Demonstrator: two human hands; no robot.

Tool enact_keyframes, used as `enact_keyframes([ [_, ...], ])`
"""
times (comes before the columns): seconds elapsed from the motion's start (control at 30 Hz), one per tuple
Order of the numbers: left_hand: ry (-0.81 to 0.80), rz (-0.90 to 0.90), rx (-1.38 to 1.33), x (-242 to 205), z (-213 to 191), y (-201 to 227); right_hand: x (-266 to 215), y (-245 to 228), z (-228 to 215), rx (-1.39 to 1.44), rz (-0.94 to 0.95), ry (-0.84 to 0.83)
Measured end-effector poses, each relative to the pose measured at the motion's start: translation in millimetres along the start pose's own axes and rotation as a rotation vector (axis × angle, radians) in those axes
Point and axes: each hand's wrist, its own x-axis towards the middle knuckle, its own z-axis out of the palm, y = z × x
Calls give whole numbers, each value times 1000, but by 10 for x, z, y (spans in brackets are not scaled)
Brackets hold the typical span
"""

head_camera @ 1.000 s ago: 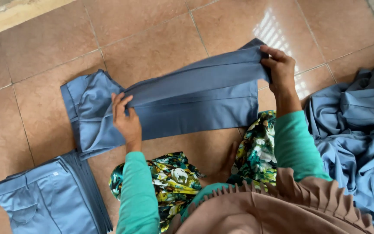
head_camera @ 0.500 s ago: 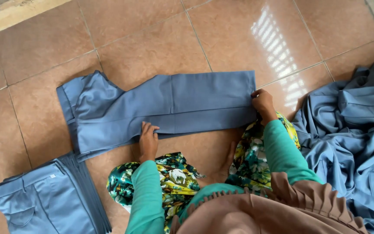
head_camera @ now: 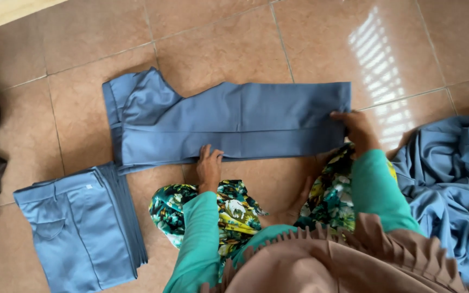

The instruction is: Folding blue trousers and stacking them neatly on the floor.

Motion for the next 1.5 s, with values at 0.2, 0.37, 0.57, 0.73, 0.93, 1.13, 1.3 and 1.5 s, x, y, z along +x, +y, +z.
enact_keyframes([
  [0.2,253,212,-92,-130,-502,833,-1208,-1003,-1204,521,-186,-78],
  [0.37,6,350,-162,-325,-26,1181,-987,-586,-1672,228,-68,52],
  [0.57,-3,550,-226,-498,81,1660,-1037,-679,-1988,645,-174,63],
  [0.73,-469,562,-232,-555,206,2036,-1271,-1355,-1922,618,-315,6],
  [0.93,-724,300,-734,-123,-313,2504,-1634,-2312,-948,352,-387,-9],
  [1.13,-296,-324,-1716,438,344,1126,-1887,-2262,798,314,-421,-476],
  [1.3,-93,-955,-1597,607,-222,318,-1424,-1405,1263,-58,-495,-506],
  [1.5,-96,-665,-700,512,131,108,-899,-382,832,-610,-301,116],
])
